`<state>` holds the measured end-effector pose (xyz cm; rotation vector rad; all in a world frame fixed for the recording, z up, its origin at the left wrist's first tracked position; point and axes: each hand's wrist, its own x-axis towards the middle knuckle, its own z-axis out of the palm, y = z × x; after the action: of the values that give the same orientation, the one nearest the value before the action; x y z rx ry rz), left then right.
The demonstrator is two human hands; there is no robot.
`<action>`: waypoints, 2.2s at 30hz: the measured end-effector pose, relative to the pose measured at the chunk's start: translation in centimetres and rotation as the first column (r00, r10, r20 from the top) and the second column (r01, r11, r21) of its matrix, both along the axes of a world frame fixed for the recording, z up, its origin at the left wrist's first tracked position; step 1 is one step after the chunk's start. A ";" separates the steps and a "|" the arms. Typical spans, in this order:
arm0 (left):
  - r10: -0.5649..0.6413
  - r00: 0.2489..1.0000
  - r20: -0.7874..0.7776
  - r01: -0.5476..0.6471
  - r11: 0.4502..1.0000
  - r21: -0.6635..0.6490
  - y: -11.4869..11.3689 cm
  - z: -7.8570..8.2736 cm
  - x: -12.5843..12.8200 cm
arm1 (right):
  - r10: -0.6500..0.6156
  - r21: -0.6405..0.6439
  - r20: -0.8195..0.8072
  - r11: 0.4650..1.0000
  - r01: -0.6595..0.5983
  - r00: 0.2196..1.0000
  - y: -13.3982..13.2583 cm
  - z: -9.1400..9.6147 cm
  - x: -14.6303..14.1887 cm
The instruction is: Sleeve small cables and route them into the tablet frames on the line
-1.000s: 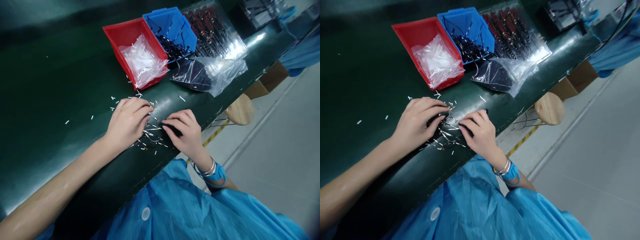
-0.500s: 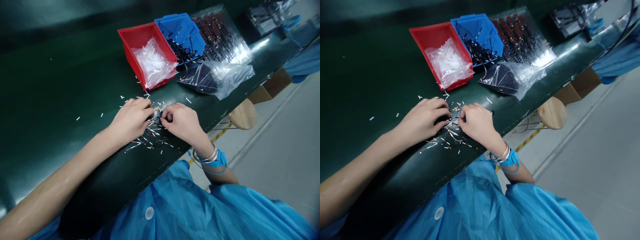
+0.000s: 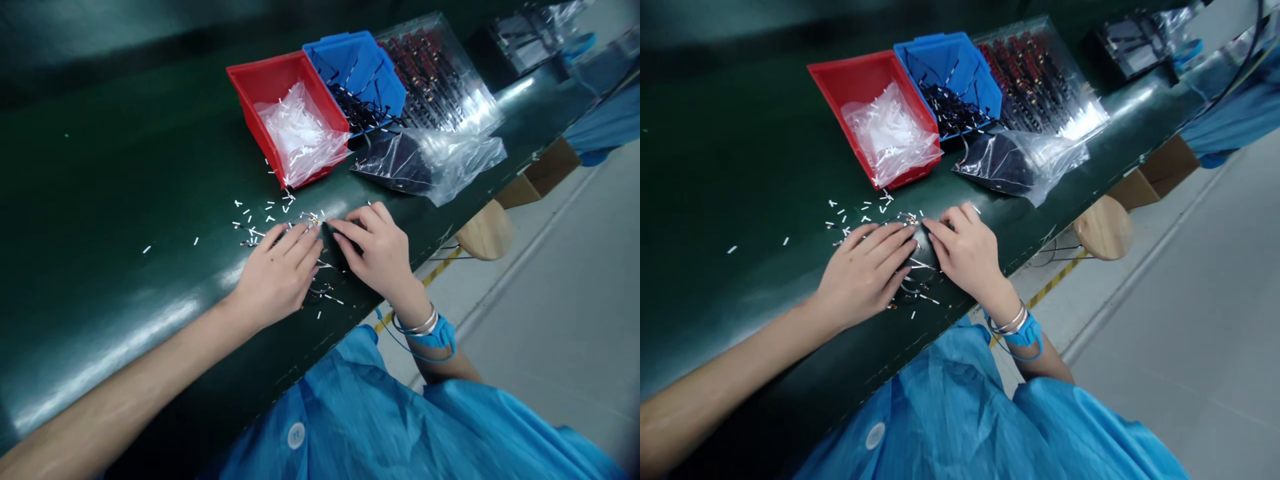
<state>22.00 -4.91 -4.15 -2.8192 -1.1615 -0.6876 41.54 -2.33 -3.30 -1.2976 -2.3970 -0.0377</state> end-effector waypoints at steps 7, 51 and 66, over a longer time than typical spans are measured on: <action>-0.051 0.998 -0.043 0.050 0.999 -0.004 -1.4 -0.7 0.4 | 0.072 0.077 0.111 0.994 -0.081 0.991 0.5 -1.2 0.9; -0.169 0.986 -0.017 0.167 0.982 -0.090 -0.9 -1.0 0.4 | -0.446 -0.102 -0.289 0.894 0.436 0.847 -2.2 -1.0 5.6; -0.169 0.986 -0.003 0.168 0.982 -0.084 -1.0 -1.1 0.4 | -0.413 -0.115 -0.347 0.910 0.399 0.842 -2.9 -1.2 4.9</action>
<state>22.40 -5.86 -5.24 -3.0140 -0.9803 -0.6460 46.44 -5.24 -4.53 -1.6495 -1.7891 0.1201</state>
